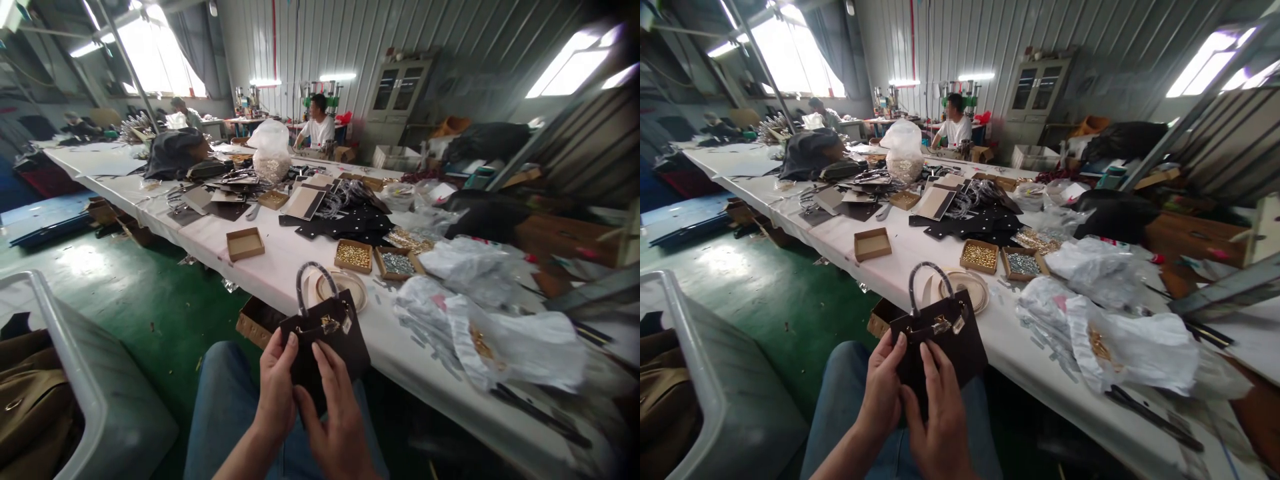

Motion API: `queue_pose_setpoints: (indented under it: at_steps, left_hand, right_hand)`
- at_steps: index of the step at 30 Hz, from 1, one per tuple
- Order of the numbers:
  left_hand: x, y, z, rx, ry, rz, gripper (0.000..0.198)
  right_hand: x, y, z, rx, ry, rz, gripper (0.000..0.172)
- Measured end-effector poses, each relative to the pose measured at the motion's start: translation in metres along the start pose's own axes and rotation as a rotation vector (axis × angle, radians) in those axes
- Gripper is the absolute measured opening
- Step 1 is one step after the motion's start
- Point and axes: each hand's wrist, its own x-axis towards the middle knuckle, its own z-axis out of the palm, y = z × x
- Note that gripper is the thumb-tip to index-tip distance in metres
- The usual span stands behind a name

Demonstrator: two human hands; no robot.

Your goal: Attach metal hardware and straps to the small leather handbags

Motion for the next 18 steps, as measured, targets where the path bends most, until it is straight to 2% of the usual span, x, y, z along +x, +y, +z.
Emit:
queue_pose_setpoints:
  at_steps: [2,6,10,15,18]
  left_hand:
    - [-0.004,0.001,0.001,0.019,-0.023,-0.003,0.045]
    - [-0.008,0.000,-0.001,0.039,-0.084,-0.020,0.048]
    - [-0.008,-0.003,-0.005,0.104,-0.069,-0.006,0.049]
    - [-0.011,-0.007,-0.010,0.151,-0.197,0.070,0.053]
    - [-0.015,-0.011,-0.012,0.132,-0.203,0.085,0.060]
  right_hand:
    - [0.001,-0.005,0.004,0.005,0.008,0.026,0.071]
    - [0.009,-0.008,0.005,-0.008,0.117,0.089,0.080]
    - [0.021,-0.014,-0.002,-0.076,0.083,-0.006,0.072]
    - [0.025,-0.014,-0.003,-0.169,0.103,-0.066,0.068]
    - [0.020,-0.010,-0.001,-0.211,0.130,-0.085,0.066]
